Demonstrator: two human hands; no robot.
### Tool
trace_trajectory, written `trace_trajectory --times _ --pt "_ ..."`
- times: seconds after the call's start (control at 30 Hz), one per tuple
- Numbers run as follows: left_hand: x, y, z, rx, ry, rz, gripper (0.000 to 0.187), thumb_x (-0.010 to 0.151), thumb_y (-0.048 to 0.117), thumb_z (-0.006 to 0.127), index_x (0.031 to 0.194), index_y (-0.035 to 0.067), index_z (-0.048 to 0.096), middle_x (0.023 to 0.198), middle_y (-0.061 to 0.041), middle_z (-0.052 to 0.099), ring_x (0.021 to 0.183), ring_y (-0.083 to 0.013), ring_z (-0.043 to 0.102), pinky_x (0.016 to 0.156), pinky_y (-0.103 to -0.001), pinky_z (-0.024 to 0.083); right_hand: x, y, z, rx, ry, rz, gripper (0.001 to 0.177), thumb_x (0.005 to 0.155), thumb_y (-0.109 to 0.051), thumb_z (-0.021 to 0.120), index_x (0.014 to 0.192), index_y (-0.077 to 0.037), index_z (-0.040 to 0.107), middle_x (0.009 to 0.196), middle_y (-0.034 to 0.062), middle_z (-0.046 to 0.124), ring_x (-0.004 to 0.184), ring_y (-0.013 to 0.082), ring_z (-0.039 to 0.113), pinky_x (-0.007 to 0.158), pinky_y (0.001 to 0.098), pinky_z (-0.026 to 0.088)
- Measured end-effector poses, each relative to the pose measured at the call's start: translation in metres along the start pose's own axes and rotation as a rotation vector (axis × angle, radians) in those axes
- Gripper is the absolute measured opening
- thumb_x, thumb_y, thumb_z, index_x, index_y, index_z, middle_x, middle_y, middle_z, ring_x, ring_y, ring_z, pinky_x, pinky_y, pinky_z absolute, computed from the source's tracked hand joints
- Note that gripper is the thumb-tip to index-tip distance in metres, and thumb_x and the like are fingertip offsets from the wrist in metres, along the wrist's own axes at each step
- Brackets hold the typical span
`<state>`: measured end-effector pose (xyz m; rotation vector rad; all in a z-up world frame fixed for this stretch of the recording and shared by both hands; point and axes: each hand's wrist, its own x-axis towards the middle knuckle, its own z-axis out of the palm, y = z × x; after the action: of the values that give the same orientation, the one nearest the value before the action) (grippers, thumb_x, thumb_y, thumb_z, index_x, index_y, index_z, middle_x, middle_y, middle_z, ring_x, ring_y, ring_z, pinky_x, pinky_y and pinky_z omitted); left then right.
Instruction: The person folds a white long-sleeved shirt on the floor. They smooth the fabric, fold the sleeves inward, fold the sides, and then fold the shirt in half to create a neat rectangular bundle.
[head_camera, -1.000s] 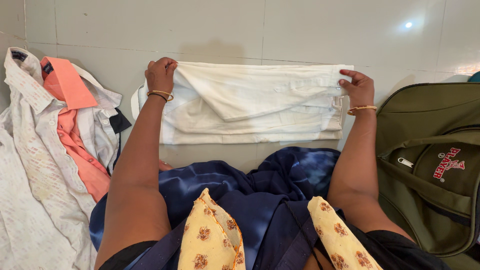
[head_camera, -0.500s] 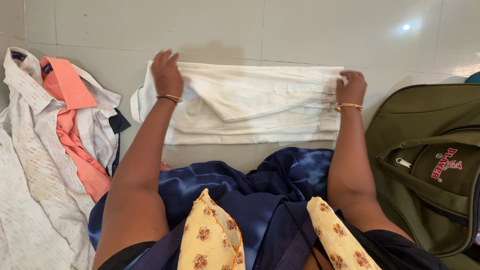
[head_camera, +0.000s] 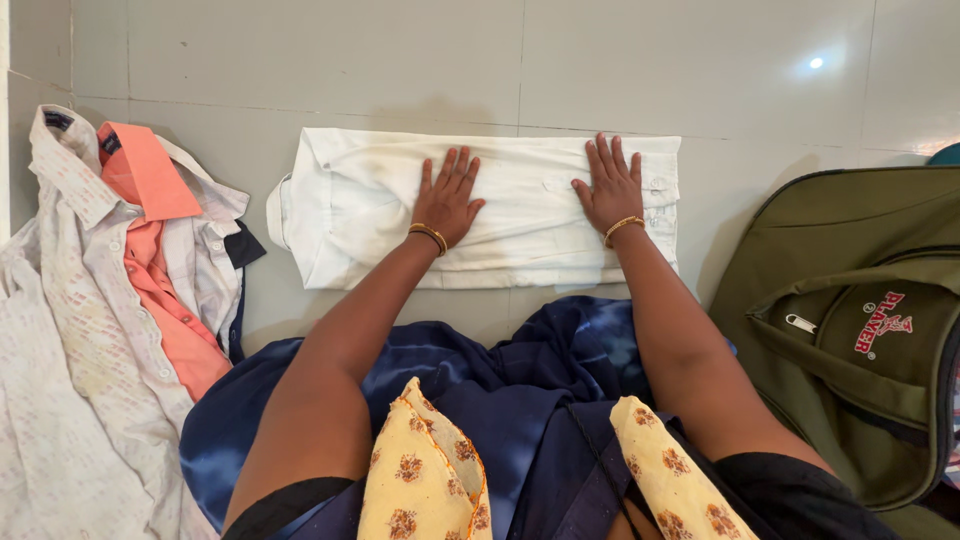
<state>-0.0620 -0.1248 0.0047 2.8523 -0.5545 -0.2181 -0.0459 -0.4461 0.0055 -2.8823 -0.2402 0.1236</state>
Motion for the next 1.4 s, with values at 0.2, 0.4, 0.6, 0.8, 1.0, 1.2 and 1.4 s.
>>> trace_trajectory --times 0.2,0.4,0.6,0.8,1.0,1.2,1.4 --pt "0.001 -0.007 0.004 -0.060 0.012 -0.023 0.069 0.107 0.045 0.039 0.164 0.012 0.021 0.173 -0.006 0.010 0.159 -0.0253 0.005 0.128 -0.051 0.004 -0.001 -0.002 -0.003 0.012 0.004 0.010 0.071 0.105 -0.055 0.041 0.163 -0.017 0.029 0.172 0.0036 0.021 0.159 0.0265 0.012 0.127 0.0523 0.004" --pt "-0.010 -0.013 -0.003 -0.030 0.026 -0.146 0.073 0.105 0.052 0.040 0.164 0.013 0.020 0.172 -0.005 0.010 0.159 -0.0264 0.004 0.127 -0.051 0.004 0.000 -0.001 0.000 -0.023 0.018 -0.001 0.072 0.104 -0.057 0.039 0.163 -0.017 0.029 0.172 0.0036 0.021 0.158 0.0267 0.013 0.127 0.0519 0.005" --pt "-0.024 -0.030 -0.003 -0.011 0.067 -0.312 0.077 0.104 0.057 0.040 0.164 0.014 0.018 0.173 -0.007 0.009 0.159 -0.0288 0.003 0.128 -0.051 0.004 0.000 0.002 0.003 -0.025 0.023 -0.005 0.073 0.103 -0.058 0.039 0.163 -0.016 0.030 0.172 0.0040 0.021 0.158 0.0269 0.013 0.127 0.0518 0.005" --pt "-0.029 -0.056 -0.003 -0.019 0.125 -0.454 0.080 0.104 0.058 0.041 0.166 0.015 0.017 0.173 -0.009 0.006 0.159 -0.0289 0.003 0.128 -0.053 0.003 0.000 0.000 0.002 -0.027 0.024 -0.011 0.073 0.104 -0.058 0.039 0.163 -0.016 0.029 0.171 0.0043 0.021 0.158 0.0273 0.013 0.127 0.0519 0.005" --pt "-0.025 -0.062 -0.018 -0.005 0.114 -0.608 0.083 0.102 0.062 0.040 0.167 0.016 0.016 0.172 -0.017 0.001 0.159 -0.0332 -0.003 0.127 -0.057 0.000 0.001 -0.004 -0.003 -0.030 0.013 -0.005 0.072 0.103 -0.057 0.040 0.163 -0.017 0.031 0.171 0.0044 0.022 0.158 0.0272 0.014 0.127 0.0523 0.006" --pt "-0.018 -0.069 -0.018 -0.033 0.152 -0.632 0.082 0.103 0.062 0.038 0.167 0.016 0.015 0.172 -0.020 -0.002 0.159 -0.0354 -0.007 0.127 -0.056 -0.002 0.018 -0.007 -0.008 -0.032 0.014 -0.043 0.073 0.104 -0.056 0.041 0.163 -0.015 0.029 0.171 0.0058 0.022 0.158 0.0278 0.013 0.127 0.0522 0.006" --pt "0.008 -0.062 -0.019 -0.026 0.077 -0.794 0.086 0.101 0.056 0.048 0.167 0.013 0.014 0.169 -0.027 -0.001 0.156 -0.0408 -0.006 0.125 -0.058 0.001 0.026 -0.009 -0.010 -0.026 -0.004 -0.016 0.073 0.104 -0.055 0.042 0.163 -0.016 0.028 0.171 0.0046 0.021 0.158 0.0267 0.012 0.127 0.0516 0.005"
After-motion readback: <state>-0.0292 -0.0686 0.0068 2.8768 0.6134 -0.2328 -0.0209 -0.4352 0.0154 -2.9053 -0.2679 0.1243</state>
